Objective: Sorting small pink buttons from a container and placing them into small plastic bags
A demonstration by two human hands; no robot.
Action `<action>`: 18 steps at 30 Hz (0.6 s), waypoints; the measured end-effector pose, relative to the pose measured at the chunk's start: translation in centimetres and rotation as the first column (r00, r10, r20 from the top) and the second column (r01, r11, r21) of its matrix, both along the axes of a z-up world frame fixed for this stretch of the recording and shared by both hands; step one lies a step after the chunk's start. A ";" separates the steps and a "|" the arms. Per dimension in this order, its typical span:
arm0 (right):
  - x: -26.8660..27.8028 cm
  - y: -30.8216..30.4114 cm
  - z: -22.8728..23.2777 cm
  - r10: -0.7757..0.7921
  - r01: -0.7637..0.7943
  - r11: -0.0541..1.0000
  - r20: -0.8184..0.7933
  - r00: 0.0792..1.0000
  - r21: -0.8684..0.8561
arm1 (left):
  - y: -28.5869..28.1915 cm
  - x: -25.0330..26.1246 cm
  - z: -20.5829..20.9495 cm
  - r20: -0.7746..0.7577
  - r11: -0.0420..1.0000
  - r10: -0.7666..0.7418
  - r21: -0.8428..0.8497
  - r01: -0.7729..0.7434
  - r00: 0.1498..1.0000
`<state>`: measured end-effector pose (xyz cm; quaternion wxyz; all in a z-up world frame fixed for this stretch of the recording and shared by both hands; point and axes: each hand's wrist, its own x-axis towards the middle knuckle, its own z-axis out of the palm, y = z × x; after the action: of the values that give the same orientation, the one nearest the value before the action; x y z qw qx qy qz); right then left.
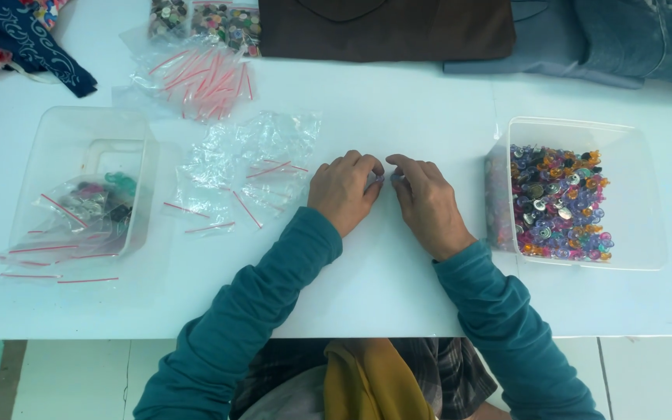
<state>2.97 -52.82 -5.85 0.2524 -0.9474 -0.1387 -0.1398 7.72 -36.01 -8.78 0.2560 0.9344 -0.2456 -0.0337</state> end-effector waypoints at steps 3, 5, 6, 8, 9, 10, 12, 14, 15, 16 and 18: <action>-0.1 -0.1 0.3 -0.012 0.012 1.000 0.005 1.000 -0.003 | 0.0 -0.3 0.7 0.013 1.000 -0.001 0.018 0.001 1.000; -0.4 -0.1 1.1 -0.014 0.012 0.999 0.027 1.000 0.049 | -0.1 -0.6 1.6 0.025 1.000 0.003 -0.005 -0.002 1.000; -0.5 -0.2 1.6 -0.020 0.015 0.995 0.049 0.999 0.100 | -0.3 -0.7 2.0 0.036 1.000 0.003 -0.029 -0.002 0.999; -1.6 -0.5 2.5 -0.035 0.019 0.989 0.104 0.994 0.148 | -0.7 -1.0 3.2 0.070 0.998 -0.016 -0.063 0.020 0.997; -2.1 -0.7 3.0 -0.043 0.011 0.981 0.158 0.986 0.196 | -1.0 -1.1 3.8 0.102 0.995 -0.024 -0.097 0.034 0.995; -2.9 -1.1 4.2 -0.054 0.022 0.981 0.160 0.986 0.195 | -1.6 -1.3 4.5 0.103 0.994 -0.035 -0.097 0.045 0.994; -4.5 -1.9 6.7 -0.089 0.039 0.972 0.208 0.974 0.233 | -3.0 -1.5 5.9 0.185 0.971 -0.064 -0.216 0.105 0.981; -5.6 -4.3 7.7 -0.123 0.067 0.965 0.211 0.970 0.252 | -5.4 -1.6 6.8 0.252 0.953 -0.096 -0.254 0.162 0.963; -6.3 -5.5 8.2 -0.143 0.082 0.959 0.212 0.967 0.271 | -6.6 -1.7 7.3 0.315 0.934 -0.111 -0.290 0.207 0.943; -6.7 -6.9 8.9 -0.156 0.095 0.958 0.213 0.965 0.270 | -8.1 -1.7 7.5 0.315 0.931 -0.123 -0.292 0.220 0.941; -7.4 -9.6 10.5 -0.225 0.192 0.963 0.168 0.960 0.189 | -11.1 -1.8 8.0 0.306 0.898 -0.212 -0.314 0.309 0.928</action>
<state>-4.48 -62.46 4.65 0.3024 -0.9141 -0.0486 -0.2658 5.88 -47.10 -0.76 0.3790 0.8266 -0.4033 0.1020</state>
